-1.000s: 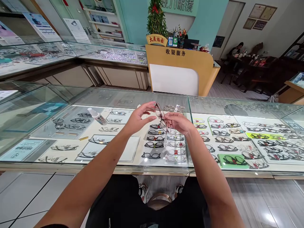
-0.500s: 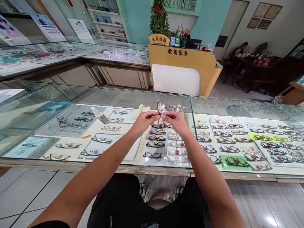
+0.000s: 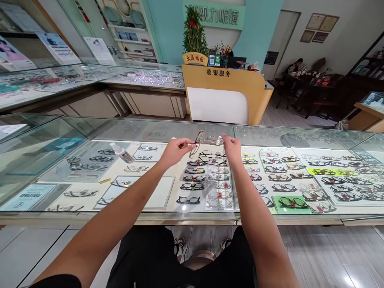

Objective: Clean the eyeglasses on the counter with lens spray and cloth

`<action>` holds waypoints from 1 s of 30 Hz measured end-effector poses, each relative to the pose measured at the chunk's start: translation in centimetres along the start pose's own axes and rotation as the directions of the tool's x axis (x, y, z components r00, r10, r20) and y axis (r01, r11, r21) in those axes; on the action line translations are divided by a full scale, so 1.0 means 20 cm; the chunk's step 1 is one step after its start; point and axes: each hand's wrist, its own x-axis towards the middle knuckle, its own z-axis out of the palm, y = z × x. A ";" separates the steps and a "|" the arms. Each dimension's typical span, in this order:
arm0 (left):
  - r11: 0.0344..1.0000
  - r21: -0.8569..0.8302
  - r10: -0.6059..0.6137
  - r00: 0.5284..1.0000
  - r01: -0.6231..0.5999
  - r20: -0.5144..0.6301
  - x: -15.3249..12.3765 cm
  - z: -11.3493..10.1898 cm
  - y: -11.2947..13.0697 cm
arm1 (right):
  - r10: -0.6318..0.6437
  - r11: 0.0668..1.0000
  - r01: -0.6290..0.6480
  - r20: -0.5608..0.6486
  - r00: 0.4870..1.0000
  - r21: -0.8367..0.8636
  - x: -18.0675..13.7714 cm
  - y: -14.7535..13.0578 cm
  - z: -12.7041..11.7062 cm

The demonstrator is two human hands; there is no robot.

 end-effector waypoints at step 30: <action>0.537 0.694 -0.128 0.766 -0.480 0.630 0.52 0.40 0.14 | -0.006 0.978 0.004 0.007 1.000 0.208 0.17 0.10 -0.08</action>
